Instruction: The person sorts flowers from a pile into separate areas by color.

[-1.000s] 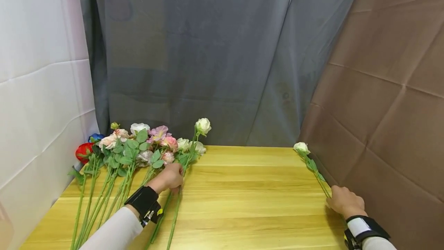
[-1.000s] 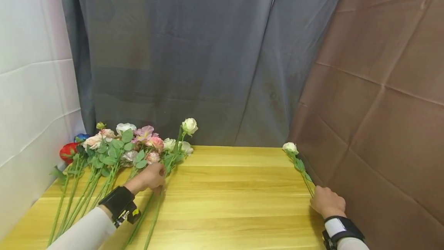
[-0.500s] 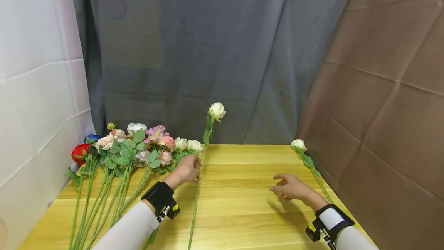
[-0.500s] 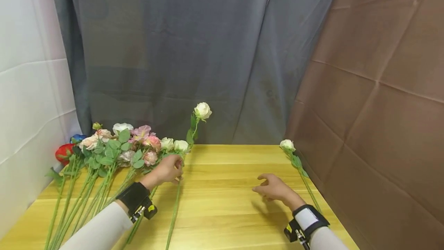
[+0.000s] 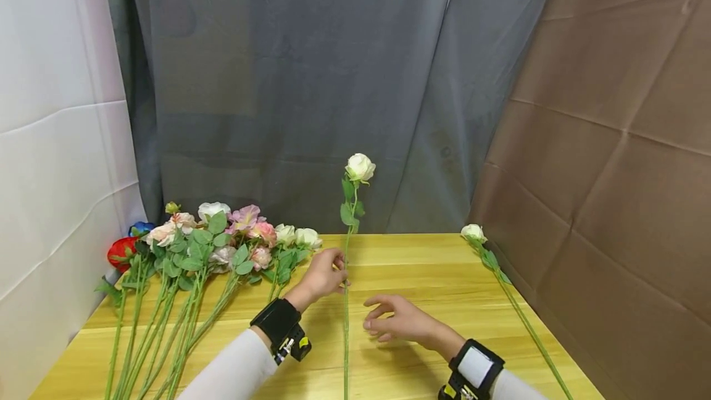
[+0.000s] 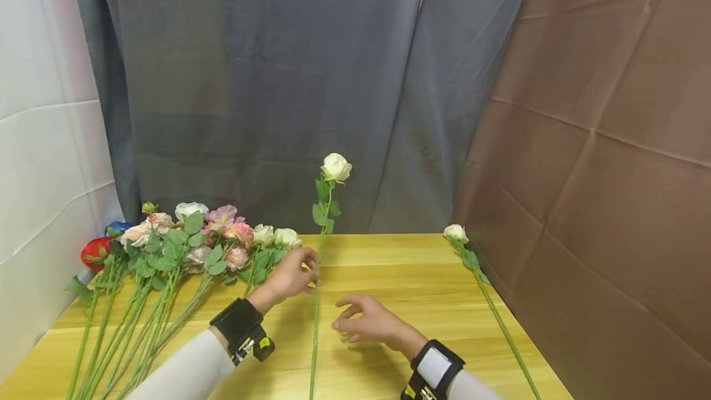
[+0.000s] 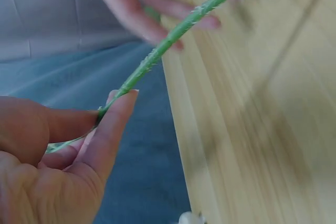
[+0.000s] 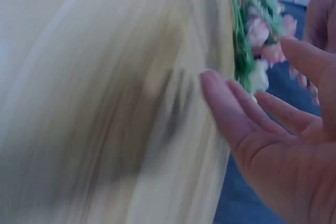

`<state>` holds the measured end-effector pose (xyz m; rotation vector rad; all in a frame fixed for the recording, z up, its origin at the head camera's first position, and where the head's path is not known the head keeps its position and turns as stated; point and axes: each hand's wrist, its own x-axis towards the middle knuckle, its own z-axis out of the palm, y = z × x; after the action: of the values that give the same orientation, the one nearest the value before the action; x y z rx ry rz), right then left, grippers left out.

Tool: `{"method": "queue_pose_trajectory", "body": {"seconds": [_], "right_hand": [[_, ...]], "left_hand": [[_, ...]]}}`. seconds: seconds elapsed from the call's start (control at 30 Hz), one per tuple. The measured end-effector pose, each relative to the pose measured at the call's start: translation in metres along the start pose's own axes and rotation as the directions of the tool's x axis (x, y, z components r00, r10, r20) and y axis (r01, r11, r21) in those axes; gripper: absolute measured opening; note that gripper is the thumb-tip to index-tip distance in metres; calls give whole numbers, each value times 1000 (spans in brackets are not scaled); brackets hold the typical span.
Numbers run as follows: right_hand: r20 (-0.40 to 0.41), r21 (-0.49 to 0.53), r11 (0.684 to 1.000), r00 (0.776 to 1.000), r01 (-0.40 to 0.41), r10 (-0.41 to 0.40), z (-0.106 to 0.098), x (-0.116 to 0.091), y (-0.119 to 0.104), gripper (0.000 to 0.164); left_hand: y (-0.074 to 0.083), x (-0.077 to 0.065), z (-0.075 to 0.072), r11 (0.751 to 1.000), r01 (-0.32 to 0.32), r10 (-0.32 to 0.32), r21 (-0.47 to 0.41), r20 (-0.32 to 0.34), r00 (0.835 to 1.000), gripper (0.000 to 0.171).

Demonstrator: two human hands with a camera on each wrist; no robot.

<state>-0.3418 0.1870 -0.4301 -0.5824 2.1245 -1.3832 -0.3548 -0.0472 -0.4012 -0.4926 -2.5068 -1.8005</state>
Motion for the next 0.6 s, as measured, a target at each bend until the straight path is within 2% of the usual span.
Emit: {"method": "queue_pose_trajectory", "body": {"seconds": [0.13,0.2,0.43,0.6], "right_hand": [[-23,111,994,999,26,-23,17,8,-6,51],[-44,135,990,998,47,-41,24,11,-8,43],[-88,100,989,991,108,-99,30,13,-8,17],[-82,95,988,990,124,-116,26,12,-6,12]], "left_hand": [[2,3,11,999,-13,13,-48,8,1000,14],[2,4,14,997,-13,14,-73,11,1000,14],[-1,7,22,993,-14,16,-113,23,1000,15],[-1,8,23,994,-33,39,-106,48,998,18]]}}
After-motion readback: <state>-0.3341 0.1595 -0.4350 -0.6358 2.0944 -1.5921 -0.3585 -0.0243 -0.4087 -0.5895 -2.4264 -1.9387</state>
